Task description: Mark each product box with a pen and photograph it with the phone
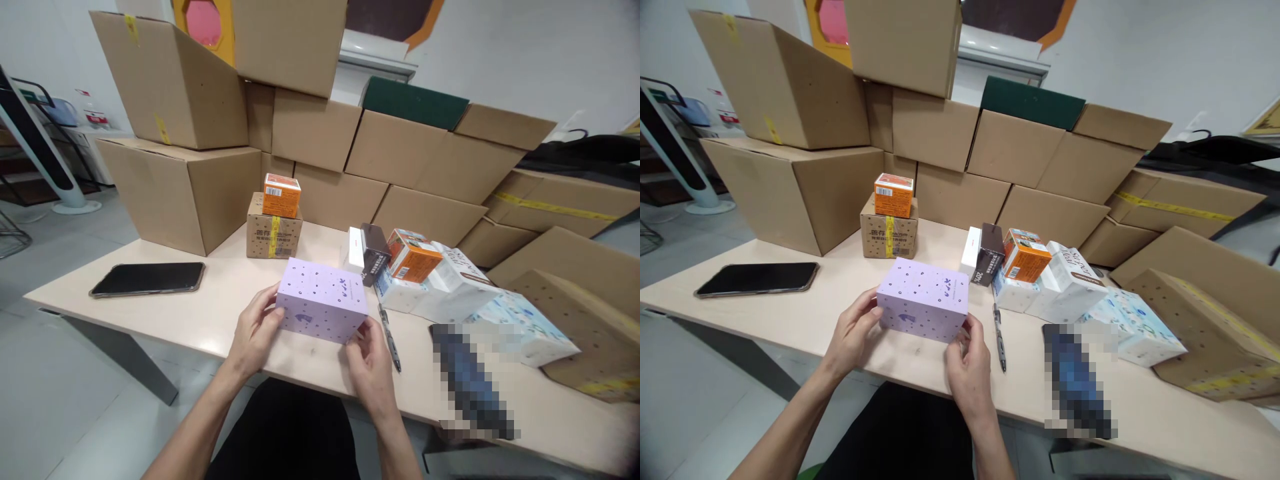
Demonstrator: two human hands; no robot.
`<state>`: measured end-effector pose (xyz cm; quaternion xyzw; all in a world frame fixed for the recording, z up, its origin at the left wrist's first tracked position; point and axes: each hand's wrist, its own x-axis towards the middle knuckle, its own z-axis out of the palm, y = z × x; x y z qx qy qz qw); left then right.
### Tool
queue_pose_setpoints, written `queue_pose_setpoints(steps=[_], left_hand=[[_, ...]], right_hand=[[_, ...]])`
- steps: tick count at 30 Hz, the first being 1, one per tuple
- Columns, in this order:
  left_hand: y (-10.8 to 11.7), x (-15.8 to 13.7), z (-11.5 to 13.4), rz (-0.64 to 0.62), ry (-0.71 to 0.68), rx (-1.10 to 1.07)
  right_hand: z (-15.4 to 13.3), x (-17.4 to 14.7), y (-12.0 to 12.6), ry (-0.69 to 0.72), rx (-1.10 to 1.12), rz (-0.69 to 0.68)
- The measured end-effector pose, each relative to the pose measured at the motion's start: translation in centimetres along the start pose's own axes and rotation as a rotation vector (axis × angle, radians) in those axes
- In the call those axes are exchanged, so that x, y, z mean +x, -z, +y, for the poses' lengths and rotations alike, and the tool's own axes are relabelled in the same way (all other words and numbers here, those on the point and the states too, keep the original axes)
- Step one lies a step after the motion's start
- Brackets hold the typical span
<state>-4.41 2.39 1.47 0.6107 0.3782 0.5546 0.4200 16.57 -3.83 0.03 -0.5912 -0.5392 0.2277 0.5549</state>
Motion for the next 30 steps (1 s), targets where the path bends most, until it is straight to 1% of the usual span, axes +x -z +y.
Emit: queue_pose_setpoints(steps=[6, 9, 12, 15, 19, 22, 25, 27, 30], left_hand=[[0.1, -0.2, -0.4, -0.002, -0.070, -0.078], [0.2, -0.2, -1.0, 0.052, -0.119, -0.157], [0.2, -0.2, -1.4, 0.089, -0.126, -0.184], [0.2, -0.2, -1.1, 0.058, -0.146, -0.158], [-0.1, -0.5, -0.5, 0.004, -0.127, -0.077], [-0.4, -0.7, -0.5, -0.006, -0.149, -0.020], [-0.6, -0.8, -0.5, 0.006, -0.211, 0.054], [-0.6, -0.8, -0.4, 0.010, -0.247, 0.096], [-0.5, -0.8, -0.1, -0.007, -0.305, 0.161]], right_hand=[[0.2, -0.2, -0.1, 0.034, 0.074, 0.026], [0.3, -0.3, 0.1, 0.059, 0.092, 0.073], [0.2, -0.4, 0.2, 0.074, 0.103, 0.106], [0.5, -0.3, 0.3, 0.067, 0.090, 0.123], [1.0, -0.1, 0.7, 0.022, 0.000, 0.125], [1.1, -0.3, 1.2, 0.026, -0.141, 0.100], [0.9, -0.8, 1.6, 0.070, -0.291, 0.059], [0.8, -1.1, 1.8, 0.107, -0.348, 0.037], [1.0, -1.3, 2.3, 0.174, -0.396, 0.053]])
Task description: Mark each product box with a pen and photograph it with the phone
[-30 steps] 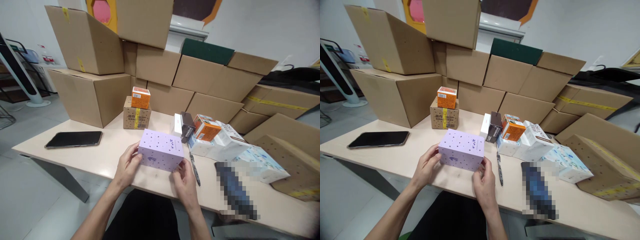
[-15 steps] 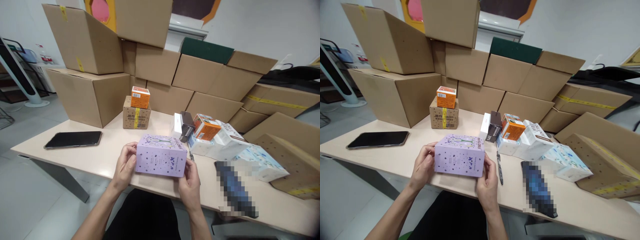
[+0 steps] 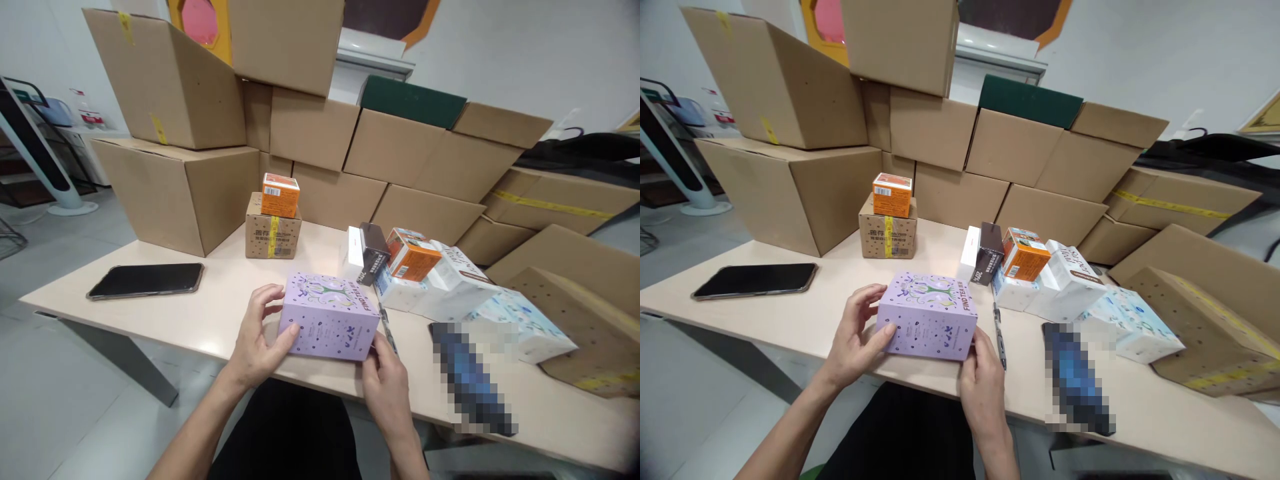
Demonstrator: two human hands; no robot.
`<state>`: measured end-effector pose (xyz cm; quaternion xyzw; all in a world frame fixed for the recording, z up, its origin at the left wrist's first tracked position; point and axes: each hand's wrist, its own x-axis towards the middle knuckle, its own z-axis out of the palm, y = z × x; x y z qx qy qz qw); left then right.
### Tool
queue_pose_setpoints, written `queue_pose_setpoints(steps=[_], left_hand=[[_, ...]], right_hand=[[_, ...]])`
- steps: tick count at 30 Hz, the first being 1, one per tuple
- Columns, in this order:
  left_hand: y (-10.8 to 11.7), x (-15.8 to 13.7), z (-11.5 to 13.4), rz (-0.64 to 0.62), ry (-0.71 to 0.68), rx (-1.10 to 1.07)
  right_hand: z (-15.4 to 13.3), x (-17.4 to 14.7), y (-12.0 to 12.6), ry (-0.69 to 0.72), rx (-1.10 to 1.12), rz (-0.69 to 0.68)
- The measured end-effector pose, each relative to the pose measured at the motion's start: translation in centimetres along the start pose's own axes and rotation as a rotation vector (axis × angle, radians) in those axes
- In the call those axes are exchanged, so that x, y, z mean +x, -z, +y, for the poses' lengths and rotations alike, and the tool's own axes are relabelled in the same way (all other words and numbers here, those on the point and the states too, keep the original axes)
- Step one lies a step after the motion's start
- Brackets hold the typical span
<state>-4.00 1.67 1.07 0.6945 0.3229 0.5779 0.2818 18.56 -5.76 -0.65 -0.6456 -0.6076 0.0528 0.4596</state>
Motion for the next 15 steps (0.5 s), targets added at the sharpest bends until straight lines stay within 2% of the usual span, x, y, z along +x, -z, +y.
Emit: queue_pose_setpoints(steps=[3, 6, 7, 9, 11, 13, 15], left_hand=[[0.2, 0.1, 0.2, -0.076, -0.079, 0.092], [0.3, 0.1, 0.3, -0.135, -0.134, 0.157], [0.2, 0.1, 0.3, -0.138, -0.144, 0.167], [0.1, 0.1, 0.3, -0.129, -0.159, 0.178], [0.1, 0.1, 0.2, -0.116, -0.177, 0.189], [0.0, 0.1, 0.1, -0.113, -0.199, 0.212], [0.0, 0.0, 0.0, -0.113, -0.227, 0.246]], right_hand=[[0.5, 0.4, 1.1, 0.023, -0.092, 0.094], [1.0, 1.5, 2.7, -0.119, -0.391, 0.145], [1.0, 2.0, 3.3, -0.192, -0.513, 0.099], [1.2, 2.9, 4.1, -0.311, -0.687, -0.077], [1.3, 3.5, 4.4, -0.346, -0.721, -0.238], [1.5, 3.8, 4.5, -0.338, -0.674, -0.303], [1.7, 3.9, 4.5, -0.335, -0.577, -0.261]])
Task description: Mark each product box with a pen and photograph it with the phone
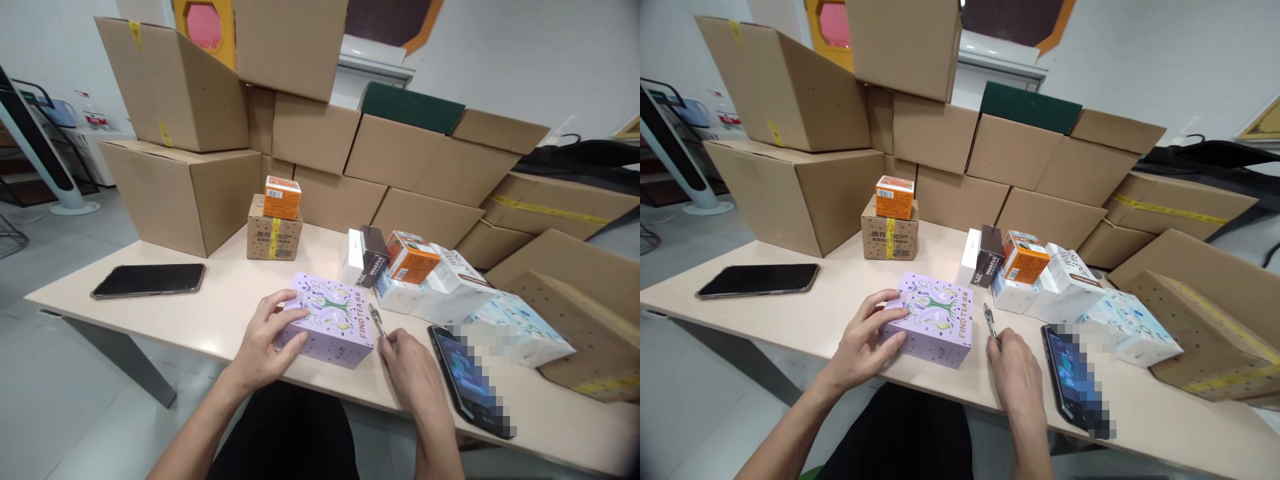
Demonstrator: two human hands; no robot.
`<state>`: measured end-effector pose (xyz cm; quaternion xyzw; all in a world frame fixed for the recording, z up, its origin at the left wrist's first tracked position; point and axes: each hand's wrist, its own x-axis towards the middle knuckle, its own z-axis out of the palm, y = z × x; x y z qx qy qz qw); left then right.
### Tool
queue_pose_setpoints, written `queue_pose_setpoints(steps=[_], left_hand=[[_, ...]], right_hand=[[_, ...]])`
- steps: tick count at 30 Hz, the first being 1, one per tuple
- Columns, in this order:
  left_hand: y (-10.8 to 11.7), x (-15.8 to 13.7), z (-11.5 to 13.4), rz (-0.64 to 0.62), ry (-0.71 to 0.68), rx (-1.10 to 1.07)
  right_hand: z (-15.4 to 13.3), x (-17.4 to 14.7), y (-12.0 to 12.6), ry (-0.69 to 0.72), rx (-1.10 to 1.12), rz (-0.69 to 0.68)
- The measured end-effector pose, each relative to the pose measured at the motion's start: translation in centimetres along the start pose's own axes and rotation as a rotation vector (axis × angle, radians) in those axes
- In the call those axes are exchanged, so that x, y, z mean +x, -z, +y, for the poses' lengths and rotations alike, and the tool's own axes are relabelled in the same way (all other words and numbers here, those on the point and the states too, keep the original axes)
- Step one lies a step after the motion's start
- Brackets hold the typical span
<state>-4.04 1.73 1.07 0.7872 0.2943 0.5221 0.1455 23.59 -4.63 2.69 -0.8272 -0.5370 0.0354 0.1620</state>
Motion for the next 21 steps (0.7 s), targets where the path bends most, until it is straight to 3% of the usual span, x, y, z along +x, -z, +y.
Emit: queue_pose_setpoints(steps=[3, 7, 10, 15, 21], left_hand=[[0.0, 0.0, -0.1, 0.017, -0.036, 0.038], [0.0, 0.2, 0.0, 0.059, -0.109, 0.087], [-0.1, 0.2, -0.1, 0.065, -0.148, 0.131], [-0.2, 0.1, -0.1, 0.063, -0.149, 0.154], [-0.2, 0.1, 0.1, 0.064, -0.133, 0.164]], right_hand=[[0.0, -0.1, 0.4, -0.043, 0.358, 0.165], [-1.6, -0.5, 2.2, 0.005, 1.081, 0.409], [-4.1, -0.4, 3.1, 0.168, 1.369, 0.334], [-7.6, -0.2, 2.0, 0.344, 1.242, 0.112], [-8.1, -0.3, 1.0, 0.354, 0.994, 0.148]])
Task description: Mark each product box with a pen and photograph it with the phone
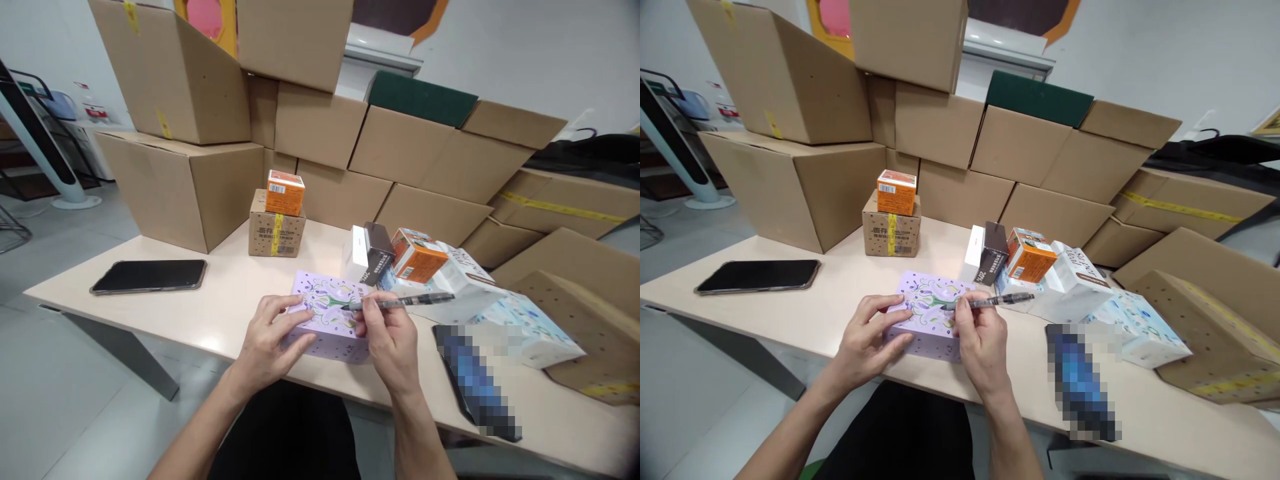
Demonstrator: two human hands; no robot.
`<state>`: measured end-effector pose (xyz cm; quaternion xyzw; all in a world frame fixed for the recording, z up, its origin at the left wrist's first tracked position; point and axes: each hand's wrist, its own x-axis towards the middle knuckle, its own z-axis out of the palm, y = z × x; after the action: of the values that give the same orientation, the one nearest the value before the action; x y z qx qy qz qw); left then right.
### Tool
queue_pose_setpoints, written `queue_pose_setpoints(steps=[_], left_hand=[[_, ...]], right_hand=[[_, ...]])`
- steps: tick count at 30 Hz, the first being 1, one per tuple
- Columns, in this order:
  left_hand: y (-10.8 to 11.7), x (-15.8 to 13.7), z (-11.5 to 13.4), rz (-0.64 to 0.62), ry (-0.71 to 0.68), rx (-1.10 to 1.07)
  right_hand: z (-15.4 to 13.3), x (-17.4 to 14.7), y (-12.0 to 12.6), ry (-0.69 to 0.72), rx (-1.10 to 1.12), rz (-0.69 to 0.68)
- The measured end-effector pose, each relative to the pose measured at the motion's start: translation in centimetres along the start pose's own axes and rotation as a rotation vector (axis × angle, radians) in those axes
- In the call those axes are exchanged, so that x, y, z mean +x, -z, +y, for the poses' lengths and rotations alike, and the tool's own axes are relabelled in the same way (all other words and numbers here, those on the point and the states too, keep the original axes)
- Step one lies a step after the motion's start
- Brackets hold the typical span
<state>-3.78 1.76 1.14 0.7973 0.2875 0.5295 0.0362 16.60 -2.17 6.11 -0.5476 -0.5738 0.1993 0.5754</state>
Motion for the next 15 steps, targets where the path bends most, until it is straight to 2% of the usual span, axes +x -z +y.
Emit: queue_pose_setpoints(steps=[9, 15], left_hand=[[-0.12, -0.22, -0.01, 0.006, 0.008, -0.008], [0.04, -0.14, 0.12, 0.000, 0.008, -0.002]], right_hand=[[-0.91, 0.52, 0.05, 0.076, -0.209, -0.116], [-1.02, 0.42, 0.29, 0.070, -0.222, -0.109]])
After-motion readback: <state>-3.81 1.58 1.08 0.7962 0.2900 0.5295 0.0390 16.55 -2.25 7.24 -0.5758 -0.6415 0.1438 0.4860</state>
